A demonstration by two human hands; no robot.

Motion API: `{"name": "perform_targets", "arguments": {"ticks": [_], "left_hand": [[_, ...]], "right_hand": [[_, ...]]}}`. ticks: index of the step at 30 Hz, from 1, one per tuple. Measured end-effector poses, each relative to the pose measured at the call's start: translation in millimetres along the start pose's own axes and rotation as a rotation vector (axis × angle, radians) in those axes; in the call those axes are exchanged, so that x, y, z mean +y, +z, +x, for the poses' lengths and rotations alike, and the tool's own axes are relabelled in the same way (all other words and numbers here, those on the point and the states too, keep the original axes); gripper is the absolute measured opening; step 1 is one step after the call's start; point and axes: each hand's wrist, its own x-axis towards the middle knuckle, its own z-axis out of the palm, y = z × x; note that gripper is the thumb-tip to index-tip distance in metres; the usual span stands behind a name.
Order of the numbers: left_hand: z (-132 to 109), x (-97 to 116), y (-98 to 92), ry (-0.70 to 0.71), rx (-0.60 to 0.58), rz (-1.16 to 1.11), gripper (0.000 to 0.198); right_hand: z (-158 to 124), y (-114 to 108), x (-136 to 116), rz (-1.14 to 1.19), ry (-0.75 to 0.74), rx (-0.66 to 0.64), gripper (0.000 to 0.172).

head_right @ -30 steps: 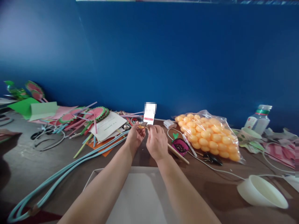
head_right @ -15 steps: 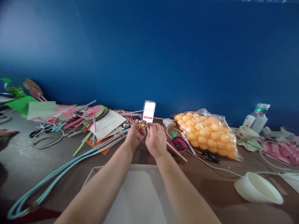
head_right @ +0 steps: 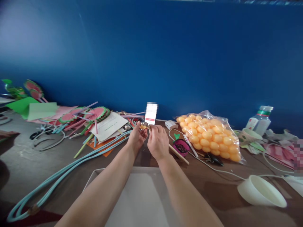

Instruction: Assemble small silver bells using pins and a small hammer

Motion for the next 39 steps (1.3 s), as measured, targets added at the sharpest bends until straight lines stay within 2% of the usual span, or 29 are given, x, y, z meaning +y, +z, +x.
{"name": "perform_targets", "arguments": {"ticks": [21, 28, 39], "left_hand": [[-0.1, -0.9, -0.3, 0.005, 0.020, 0.005, 0.030], [1.8, -2.0, -1.4, 0.034, 0.027, 0.014, 0.029], [-4.1, -0.7, 2.0, 0.008, 0.021, -0.003, 0.028]], "right_hand": [[0.3, 1.7, -0.2, 0.015, -0.002, -0.018, 0.025], [0.3, 1.8, 0.5, 0.008, 0.019, 0.078, 0.024], [0.0, 2.4, 0.5, 0.014, 0.005, -0.001, 0.025]]}}
